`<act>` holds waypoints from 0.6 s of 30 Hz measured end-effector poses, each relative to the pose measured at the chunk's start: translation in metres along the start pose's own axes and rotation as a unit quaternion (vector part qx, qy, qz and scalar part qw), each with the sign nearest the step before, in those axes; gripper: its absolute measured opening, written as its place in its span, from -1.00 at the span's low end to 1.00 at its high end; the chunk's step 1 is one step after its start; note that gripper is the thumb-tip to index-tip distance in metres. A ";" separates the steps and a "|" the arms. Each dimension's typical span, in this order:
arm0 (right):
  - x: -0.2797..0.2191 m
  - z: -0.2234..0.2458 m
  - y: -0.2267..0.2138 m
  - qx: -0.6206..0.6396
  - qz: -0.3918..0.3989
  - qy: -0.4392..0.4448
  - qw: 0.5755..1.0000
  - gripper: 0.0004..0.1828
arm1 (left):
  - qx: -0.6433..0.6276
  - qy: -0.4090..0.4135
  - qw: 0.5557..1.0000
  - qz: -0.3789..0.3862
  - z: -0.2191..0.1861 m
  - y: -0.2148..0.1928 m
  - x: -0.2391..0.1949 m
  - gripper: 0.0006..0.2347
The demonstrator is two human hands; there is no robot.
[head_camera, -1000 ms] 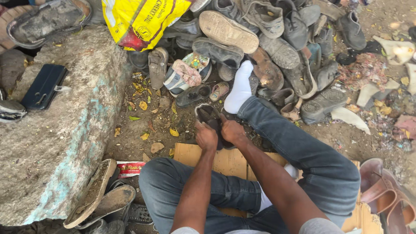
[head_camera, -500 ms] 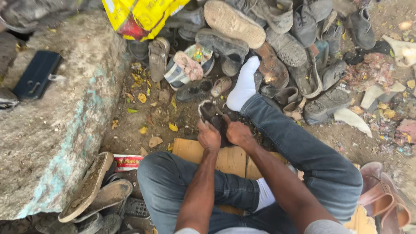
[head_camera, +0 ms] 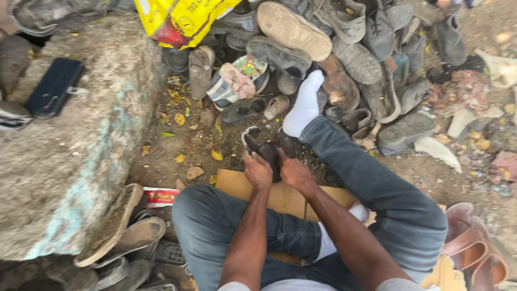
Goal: The person sits on a cardboard sheet and uses a knife to scrape and trim the soles and edges of several worn shoes. They handle each shoe one at a time, turning them over to work on different areas, then set them aside.
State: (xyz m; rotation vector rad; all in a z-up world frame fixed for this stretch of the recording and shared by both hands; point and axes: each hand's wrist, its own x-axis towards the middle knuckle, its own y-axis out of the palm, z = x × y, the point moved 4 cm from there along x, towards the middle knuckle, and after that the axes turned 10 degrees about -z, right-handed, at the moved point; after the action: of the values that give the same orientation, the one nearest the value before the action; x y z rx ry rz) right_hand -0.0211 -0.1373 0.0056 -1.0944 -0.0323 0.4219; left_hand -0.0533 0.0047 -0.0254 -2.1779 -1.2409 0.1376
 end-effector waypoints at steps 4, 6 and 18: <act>-0.052 -0.007 -0.001 -0.033 0.034 0.020 0.999 -0.19 | -0.023 0.003 1.000 -0.015 -0.004 -0.006 -0.001 -0.70; -0.080 -0.009 -0.002 -0.035 0.040 0.013 0.998 -0.31 | -0.022 -0.012 1.000 -0.012 -0.005 -0.006 -0.002 -0.70; -0.016 -0.018 -0.015 0.012 0.010 0.038 0.999 -0.45 | -0.053 -0.037 0.998 -0.003 -0.008 -0.016 -0.006 -0.72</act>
State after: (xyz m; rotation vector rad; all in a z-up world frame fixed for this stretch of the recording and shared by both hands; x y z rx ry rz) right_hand -0.0266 -0.1639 0.0127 -1.0866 0.0504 0.3979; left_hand -0.0652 0.0020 -0.0107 -2.2775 -1.3235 0.1543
